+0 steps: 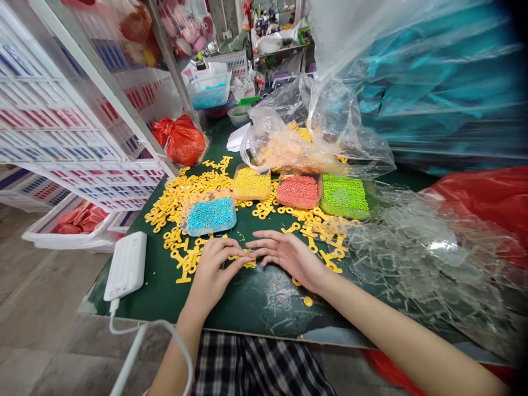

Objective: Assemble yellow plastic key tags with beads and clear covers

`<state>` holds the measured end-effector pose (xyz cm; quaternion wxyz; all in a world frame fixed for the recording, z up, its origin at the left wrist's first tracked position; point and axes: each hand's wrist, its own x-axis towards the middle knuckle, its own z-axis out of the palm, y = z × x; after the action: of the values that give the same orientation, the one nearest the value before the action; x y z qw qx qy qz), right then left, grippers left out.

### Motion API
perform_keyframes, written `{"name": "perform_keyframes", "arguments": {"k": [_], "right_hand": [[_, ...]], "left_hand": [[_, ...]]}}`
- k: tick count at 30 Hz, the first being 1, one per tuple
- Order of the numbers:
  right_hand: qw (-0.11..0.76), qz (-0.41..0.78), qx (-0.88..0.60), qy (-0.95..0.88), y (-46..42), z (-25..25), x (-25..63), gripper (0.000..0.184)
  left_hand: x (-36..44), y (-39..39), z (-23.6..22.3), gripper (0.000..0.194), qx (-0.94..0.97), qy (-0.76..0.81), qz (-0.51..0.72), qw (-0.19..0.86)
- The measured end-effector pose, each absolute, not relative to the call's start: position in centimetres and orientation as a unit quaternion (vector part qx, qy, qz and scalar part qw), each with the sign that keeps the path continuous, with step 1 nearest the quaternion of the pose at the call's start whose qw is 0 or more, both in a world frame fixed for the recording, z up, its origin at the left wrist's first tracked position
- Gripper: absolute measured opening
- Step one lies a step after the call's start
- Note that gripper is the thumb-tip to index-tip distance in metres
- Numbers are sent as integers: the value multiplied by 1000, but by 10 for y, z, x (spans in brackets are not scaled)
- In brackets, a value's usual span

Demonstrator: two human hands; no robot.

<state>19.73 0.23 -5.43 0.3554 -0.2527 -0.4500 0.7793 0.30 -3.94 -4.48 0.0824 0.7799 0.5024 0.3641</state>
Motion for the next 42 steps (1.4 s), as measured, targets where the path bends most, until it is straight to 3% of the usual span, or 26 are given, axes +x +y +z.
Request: {"name": "perform_keyframes", "arguments": {"k": [3, 8, 18, 30, 42], "right_hand": [[301, 909, -205, -205, 3, -52, 195, 44], [295, 923, -241, -58, 3, -52, 193, 45], [299, 906, -297, -29, 5, -54, 194, 48], [318, 909, -265, -56, 2, -68, 192, 40], [340, 882, -326, -29, 1, -56, 190, 40]], "left_hand": [[11, -34, -45, 21, 812, 495, 298, 86], [10, -29, -53, 21, 819, 507, 253, 92], [-15, -39, -64, 18, 776, 571, 261, 55], [-6, -39, -68, 14, 775, 578, 238, 93], [-2, -41, -63, 14, 779, 568, 245, 106]]}}
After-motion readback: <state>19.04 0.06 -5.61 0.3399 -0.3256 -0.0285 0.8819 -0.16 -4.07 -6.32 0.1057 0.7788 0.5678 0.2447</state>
